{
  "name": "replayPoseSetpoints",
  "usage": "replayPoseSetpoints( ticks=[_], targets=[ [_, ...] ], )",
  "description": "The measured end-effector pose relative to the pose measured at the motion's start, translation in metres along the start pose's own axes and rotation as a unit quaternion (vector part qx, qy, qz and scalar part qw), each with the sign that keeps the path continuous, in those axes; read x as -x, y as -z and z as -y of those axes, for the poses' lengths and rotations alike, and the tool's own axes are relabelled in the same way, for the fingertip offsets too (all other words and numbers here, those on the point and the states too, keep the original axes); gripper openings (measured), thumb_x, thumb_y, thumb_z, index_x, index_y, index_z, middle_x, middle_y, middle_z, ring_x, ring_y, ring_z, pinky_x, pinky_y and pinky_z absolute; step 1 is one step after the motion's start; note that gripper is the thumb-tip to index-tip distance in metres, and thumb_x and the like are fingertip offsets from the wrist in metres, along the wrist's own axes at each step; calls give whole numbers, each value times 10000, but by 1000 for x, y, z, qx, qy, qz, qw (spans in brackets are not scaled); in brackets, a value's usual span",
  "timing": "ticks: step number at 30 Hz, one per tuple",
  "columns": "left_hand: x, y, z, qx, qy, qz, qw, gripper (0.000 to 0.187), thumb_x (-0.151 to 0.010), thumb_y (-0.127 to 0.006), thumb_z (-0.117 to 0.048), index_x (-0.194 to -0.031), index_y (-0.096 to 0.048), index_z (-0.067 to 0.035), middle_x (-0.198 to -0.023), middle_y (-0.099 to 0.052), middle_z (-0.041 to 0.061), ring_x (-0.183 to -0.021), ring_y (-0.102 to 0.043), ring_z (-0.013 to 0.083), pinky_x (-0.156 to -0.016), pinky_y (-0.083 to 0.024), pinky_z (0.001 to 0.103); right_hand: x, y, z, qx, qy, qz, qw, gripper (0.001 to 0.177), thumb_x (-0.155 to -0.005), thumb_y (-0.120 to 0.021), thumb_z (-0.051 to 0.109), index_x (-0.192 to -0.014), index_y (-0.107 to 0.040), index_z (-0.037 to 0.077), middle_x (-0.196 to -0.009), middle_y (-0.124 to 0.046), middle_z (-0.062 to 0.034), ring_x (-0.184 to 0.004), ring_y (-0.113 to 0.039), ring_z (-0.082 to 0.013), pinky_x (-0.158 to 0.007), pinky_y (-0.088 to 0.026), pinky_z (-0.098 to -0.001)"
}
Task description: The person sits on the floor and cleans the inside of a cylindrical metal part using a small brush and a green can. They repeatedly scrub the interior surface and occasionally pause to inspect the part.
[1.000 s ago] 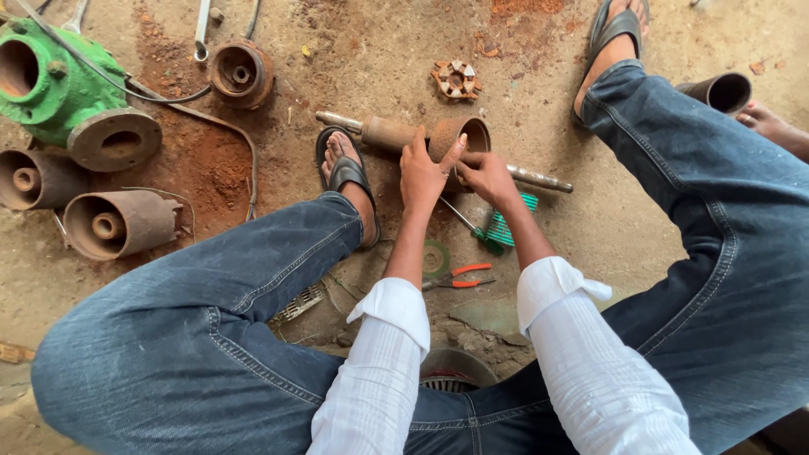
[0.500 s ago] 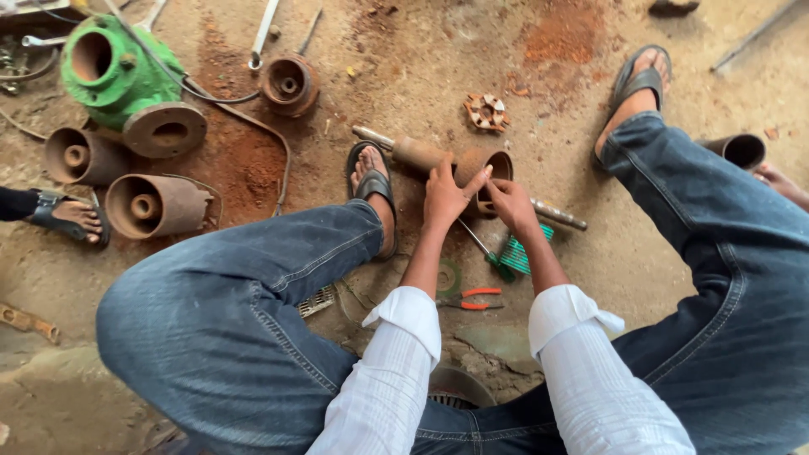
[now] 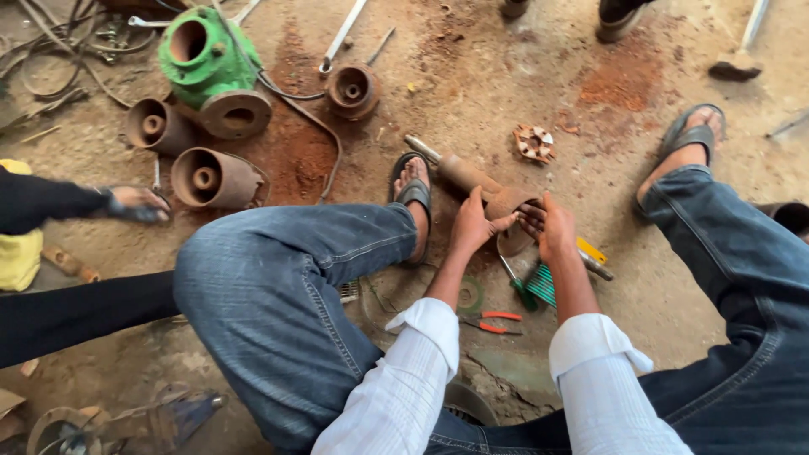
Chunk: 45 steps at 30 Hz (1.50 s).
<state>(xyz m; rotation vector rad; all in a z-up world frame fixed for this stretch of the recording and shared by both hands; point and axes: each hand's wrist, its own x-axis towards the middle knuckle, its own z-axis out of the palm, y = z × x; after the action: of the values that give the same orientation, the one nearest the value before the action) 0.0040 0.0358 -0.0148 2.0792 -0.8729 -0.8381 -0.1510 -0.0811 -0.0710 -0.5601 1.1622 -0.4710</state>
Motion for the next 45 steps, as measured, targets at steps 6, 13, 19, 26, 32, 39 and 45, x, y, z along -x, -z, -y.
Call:
replayPoseSetpoints(
  ticks=[6, 13, 19, 26, 32, 39, 45],
  targets=[
    [-2, 10, -11, -20, 35, 15, 999, 1181, -659, -888, -600, -1514, -351, 11, -1446, -509, 285, -1317, -518, 423, -1000, -484, 483, 10, -14, 10, -15, -12, -47, 999, 378, -1042, -581, 394, -1158, -629, 38, -1049, -724, -108, -860, -682, -210, -759, -588, -339],
    [8, 11, -18, 25, -13, -43, 999, 853, -608, -874, -605, -1197, -603, -50, -1107, -727, 216, -1055, -711, 358, -902, -568, 455, -11, 6, 1, 4, -18, -100, 995, 294, -1022, -592, 327, -984, -687, 52, -807, -754, -108, -651, -714, -217, -546, -530, -321],
    [7, 6, -6, -44, 9, -46, 998, 912, -637, -862, -632, -1277, -591, -43, -1196, -682, 241, -1116, -655, 405, -911, -527, 486, 9, 80, 3, 297, 52, -318, 899, 390, -884, -637, 344, -945, -786, -11, -869, -780, -166, -791, -753, -300, -739, -566, -414],
    [3, 0, -12, -36, -12, -66, 997, 1022, -699, -853, -642, -1394, -510, 23, -1332, -605, 296, -1232, -599, 435, -977, -518, 475, 30, 120, -37, 619, -77, -177, 762, 910, -720, -871, 702, -1117, -692, -97, -1160, -713, -291, -1073, -706, -403, -932, -564, -459],
    [0, 2, -23, -48, 15, -41, 998, 1109, -681, -819, -703, -1429, -461, 33, -1372, -560, 301, -1250, -565, 448, -952, -511, 498, 35, 99, -64, 656, 27, -201, 727, 1028, -636, -942, 507, -1477, -523, 90, -1114, -723, -282, -1034, -690, -440, -879, -558, -508],
    [-2, -2, -16, -48, 19, -47, 998, 1140, -681, -779, -748, -1455, -464, 27, -1402, -564, 293, -1289, -574, 426, -994, -525, 486, 63, 83, 29, 613, 42, -142, 776, 793, -537, -988, 464, -1157, -723, 48, -1091, -763, -189, -971, -753, -294, -883, -588, -413],
    [-1, -4, -14, -5, 16, -66, 998, 1091, -644, -797, -718, -1411, -504, 0, -1336, -620, 272, -1232, -604, 423, -985, -522, 481, 109, 2, 148, 451, 467, -165, 742, 521, -724, -1023, 236, -1029, -689, -23, -991, -733, -141, -908, -733, -213, -831, -597, -336]
  ],
)
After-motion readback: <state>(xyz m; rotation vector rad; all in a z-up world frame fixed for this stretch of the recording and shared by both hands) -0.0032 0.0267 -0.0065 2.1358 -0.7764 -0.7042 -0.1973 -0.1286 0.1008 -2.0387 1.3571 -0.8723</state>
